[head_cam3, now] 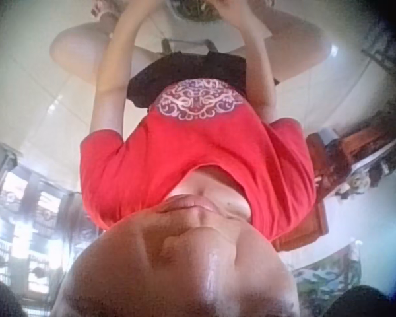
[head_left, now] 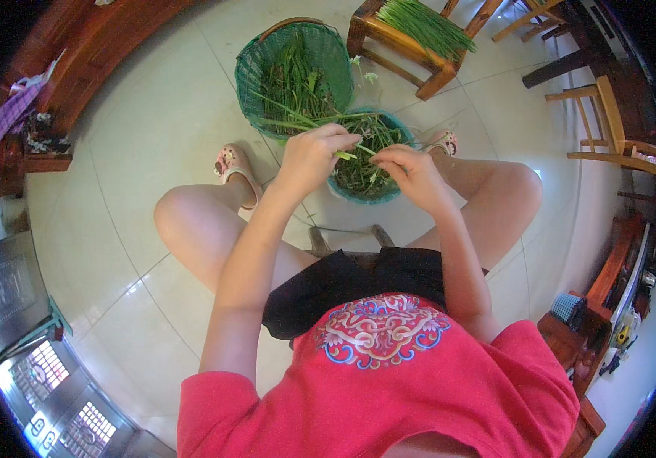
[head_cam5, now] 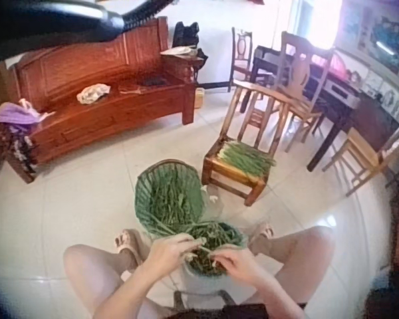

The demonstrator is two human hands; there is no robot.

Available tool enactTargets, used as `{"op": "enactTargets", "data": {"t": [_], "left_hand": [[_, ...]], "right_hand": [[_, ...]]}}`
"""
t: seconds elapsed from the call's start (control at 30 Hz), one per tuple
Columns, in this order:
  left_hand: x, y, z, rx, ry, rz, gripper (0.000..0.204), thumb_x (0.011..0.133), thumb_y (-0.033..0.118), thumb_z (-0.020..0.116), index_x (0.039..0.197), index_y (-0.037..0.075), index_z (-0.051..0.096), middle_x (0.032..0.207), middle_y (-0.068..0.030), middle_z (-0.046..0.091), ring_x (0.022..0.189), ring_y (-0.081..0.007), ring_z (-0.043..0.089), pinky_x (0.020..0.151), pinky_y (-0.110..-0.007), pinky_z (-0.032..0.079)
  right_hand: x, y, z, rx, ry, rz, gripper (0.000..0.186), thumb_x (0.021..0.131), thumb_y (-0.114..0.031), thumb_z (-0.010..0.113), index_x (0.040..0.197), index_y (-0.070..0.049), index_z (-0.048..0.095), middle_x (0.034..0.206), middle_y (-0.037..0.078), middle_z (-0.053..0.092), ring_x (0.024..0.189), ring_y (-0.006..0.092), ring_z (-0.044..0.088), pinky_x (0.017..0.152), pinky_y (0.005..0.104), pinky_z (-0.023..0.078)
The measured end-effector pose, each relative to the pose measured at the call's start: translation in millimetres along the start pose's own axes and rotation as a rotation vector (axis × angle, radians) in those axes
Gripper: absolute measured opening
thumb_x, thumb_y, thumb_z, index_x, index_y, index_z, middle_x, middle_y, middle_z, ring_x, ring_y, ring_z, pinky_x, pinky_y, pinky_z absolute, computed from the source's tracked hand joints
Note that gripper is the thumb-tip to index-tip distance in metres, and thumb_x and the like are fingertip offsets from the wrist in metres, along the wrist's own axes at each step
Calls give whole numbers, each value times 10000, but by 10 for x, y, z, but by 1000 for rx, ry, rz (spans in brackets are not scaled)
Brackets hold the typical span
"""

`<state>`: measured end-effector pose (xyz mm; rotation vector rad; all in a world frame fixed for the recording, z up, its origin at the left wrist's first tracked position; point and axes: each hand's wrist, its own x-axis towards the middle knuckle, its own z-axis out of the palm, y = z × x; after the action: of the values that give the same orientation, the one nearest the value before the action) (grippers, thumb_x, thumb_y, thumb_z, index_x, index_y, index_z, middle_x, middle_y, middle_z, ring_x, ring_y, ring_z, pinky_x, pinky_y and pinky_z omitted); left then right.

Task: The person sits on a small stool and sorts through a bundle of green leafy vegetables. They separate the stems and leaves by hand, placing the sorted parts into a green basket and a blue bowl on the floor.

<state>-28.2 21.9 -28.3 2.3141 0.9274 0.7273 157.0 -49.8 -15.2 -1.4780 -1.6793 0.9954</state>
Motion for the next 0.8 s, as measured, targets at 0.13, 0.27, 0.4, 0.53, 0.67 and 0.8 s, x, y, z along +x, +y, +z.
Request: {"op": "enactTargets", "data": {"t": [0.13,0.27,0.4,0.53,0.67,0.8], "left_hand": [[-24,-104,54,113,53,-125,192,677,75,540,838,118,634,815,-45,591,705,-262,571,603,-349,457],[9,-55,-16,-2,-34,-342,165,684,144,603,836,91,641,785,-104,599,688,-251,576,616,-327,454],[21,-35,-13,-485,-110,-568,221,656,146,672,825,11,631,743,-104,619,645,-173,579,611,-264,442],[35,-24,39,-836,-183,-657,218,655,124,692,812,-13,627,753,-62,621,681,-110,562,653,-230,428],[33,47,58,-948,-280,-660,207,667,142,683,819,14,626,736,-48,622,557,-65,505,523,-194,393],[60,112,3,-953,-354,-706,181,694,162,658,810,27,625,703,-30,619,453,-25,411,404,-171,300]], "right_hand": [[-21,66,-22,-72,99,87,161,766,-29,501,908,-13,574,824,111,585,763,213,574,688,272,436],[-47,254,-34,-220,118,59,163,763,-44,514,908,-11,581,820,105,592,771,197,580,678,271,441],[-31,203,0,20,156,356,179,763,-78,544,918,5,582,863,110,604,798,154,576,692,257,434],[42,114,70,467,205,246,191,767,-113,571,907,16,588,858,77,610,790,91,549,708,233,425],[103,23,124,612,159,249,166,768,-126,575,866,8,591,774,35,594,709,64,517,643,206,411],[112,117,88,537,146,267,146,780,-107,551,858,15,575,725,12,557,640,63,482,598,191,392]]}}
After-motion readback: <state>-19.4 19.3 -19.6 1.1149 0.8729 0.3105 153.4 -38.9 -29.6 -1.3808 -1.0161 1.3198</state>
